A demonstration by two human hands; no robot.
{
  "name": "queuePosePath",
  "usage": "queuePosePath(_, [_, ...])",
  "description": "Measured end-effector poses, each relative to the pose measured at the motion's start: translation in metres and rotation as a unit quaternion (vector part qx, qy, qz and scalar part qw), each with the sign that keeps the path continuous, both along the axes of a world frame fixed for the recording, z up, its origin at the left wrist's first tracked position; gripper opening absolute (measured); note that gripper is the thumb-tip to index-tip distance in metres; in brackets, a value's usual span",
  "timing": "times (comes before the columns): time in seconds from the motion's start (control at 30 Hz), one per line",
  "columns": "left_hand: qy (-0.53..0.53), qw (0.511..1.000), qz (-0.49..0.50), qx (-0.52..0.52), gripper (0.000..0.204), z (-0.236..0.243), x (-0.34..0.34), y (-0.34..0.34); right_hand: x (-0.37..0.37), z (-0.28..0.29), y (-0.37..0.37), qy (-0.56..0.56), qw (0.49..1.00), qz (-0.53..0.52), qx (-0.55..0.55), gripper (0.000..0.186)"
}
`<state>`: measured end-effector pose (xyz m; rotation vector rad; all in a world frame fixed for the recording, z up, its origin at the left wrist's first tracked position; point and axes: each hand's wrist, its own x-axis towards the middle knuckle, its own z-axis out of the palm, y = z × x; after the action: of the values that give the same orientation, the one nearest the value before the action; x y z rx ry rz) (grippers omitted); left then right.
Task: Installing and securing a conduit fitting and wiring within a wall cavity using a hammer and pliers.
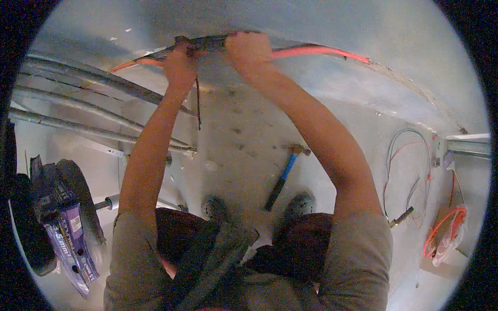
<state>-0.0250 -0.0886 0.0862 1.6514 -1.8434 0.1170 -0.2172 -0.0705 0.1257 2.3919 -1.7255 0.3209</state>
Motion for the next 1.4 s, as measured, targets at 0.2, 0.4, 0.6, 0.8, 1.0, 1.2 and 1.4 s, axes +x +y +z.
queuePosePath(0.2, [-0.009, 1.0, -0.012, -0.01, 0.039, 0.001, -0.012, 0.004, -0.001, 0.0, 0.0, 0.032, 0.999, 0.0, -0.027, 0.013])
queuePosePath(0.4, [0.023, 1.0, 0.003, 0.0, 0.042, 0.006, -0.008, 0.004, 0.007, 0.007, 0.002, 0.022, 0.999, -0.021, 0.03, 0.015])
queuePosePath(0.6, [0.03, 0.999, 0.006, 0.018, 0.043, 0.005, -0.011, 0.0, 0.002, -0.001, -0.003, 0.033, 0.999, -0.012, 0.007, 0.016])
queuePosePath(0.8, [0.06, 0.998, -0.022, -0.016, 0.042, -0.011, -0.005, -0.005, 0.0, -0.008, -0.005, 0.015, 1.0, -0.014, 0.008, 0.014])
queuePosePath(1.0, [0.134, 0.989, -0.057, 0.007, 0.038, -0.01, -0.005, -0.007, -0.004, -0.032, -0.013, -0.074, 0.995, -0.036, -0.057, 0.023])
queuePosePath(1.2, [0.113, 0.993, -0.035, 0.001, 0.04, -0.002, -0.007, -0.006, -0.001, -0.027, -0.012, -0.043, 0.995, -0.039, -0.086, 0.02])
queuePosePath(1.4, [0.101, 0.994, -0.034, 0.011, 0.041, -0.001, -0.007, -0.007, -0.004, -0.027, -0.013, -0.027, 0.997, -0.021, -0.072, 0.022])
